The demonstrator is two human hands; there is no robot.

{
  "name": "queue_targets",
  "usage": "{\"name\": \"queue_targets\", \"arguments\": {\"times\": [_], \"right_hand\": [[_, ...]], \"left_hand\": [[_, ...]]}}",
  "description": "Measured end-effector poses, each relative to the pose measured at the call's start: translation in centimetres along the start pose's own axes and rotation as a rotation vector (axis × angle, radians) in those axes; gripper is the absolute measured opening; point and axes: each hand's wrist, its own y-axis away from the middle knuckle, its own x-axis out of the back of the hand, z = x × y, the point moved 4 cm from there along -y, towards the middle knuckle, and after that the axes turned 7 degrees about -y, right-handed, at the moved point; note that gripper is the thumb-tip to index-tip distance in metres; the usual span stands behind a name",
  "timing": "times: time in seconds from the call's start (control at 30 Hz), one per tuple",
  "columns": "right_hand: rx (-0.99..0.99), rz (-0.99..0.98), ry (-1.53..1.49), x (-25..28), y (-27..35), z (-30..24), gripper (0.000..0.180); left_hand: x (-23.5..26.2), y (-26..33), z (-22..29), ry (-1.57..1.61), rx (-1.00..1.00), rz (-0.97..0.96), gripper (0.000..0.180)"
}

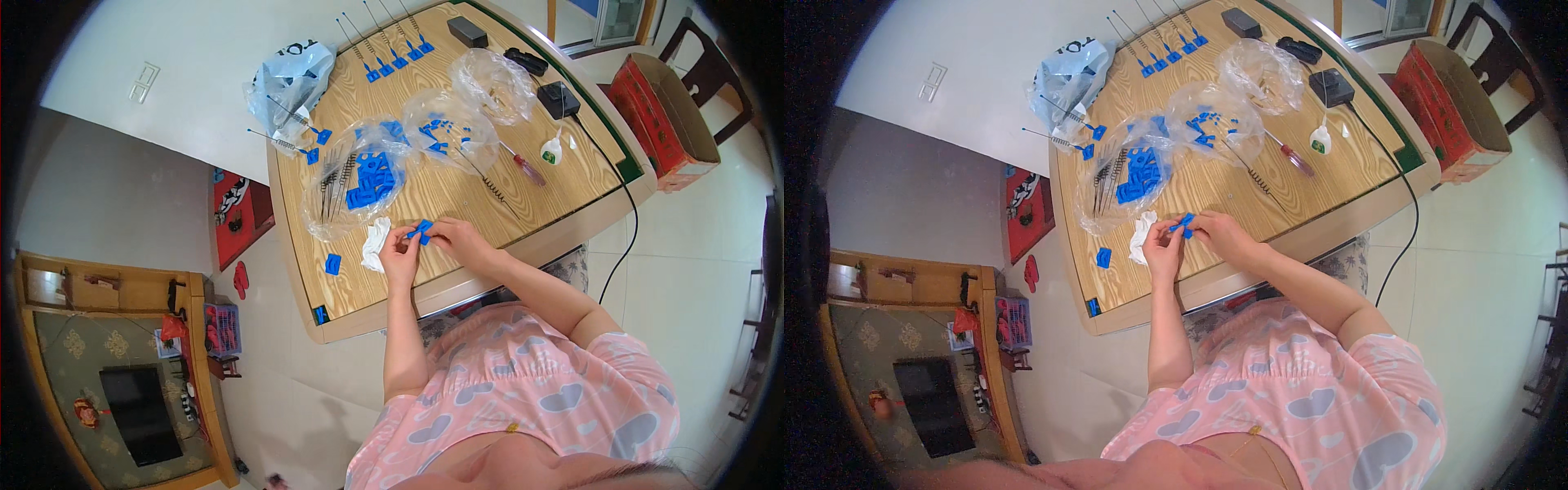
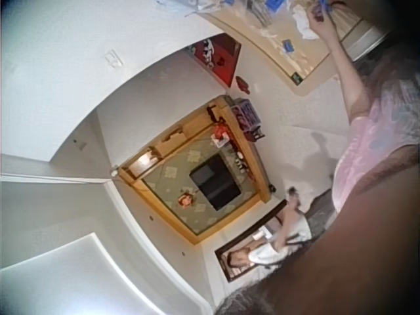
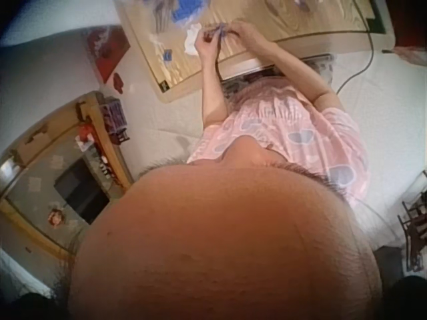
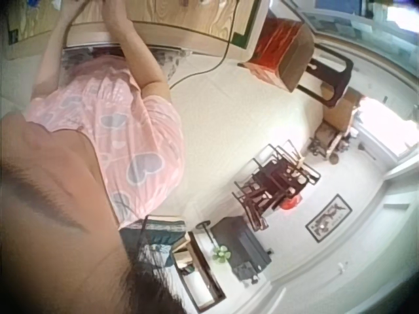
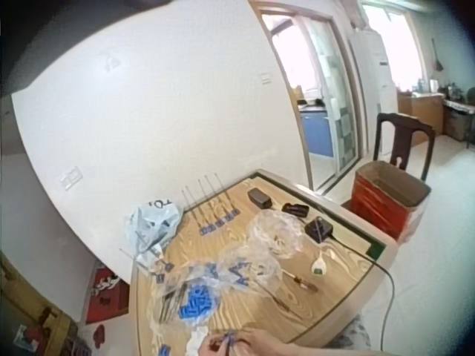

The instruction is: The person assembles components by fitting plastic pieces together, applying glue from a bottle, and inserting wire springs into the plastic parts by hand.

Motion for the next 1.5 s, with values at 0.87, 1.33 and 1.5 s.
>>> {"name": "queue_targets", "arguments": {"times": [0.87,1.33,1.5], "right_hand": [[-0.13,0.146,-0.029,0.5,0.7,1.2,0.011],[-0.067,0.157,-0.034,0.8,0.7,1.7,0.008],[0.019,0.13,0.061,0.6,0.5,1.3,0.009]], "left_hand": [[-1.4,0.1,2.5,-0.456,-0.264,0.163,0.015],[-2.0,0.3,4.1,-0.58,-0.348,0.081,0.011],[-2.1,0.3,4.1,-0.595,-0.365,0.073,0.011]]}}
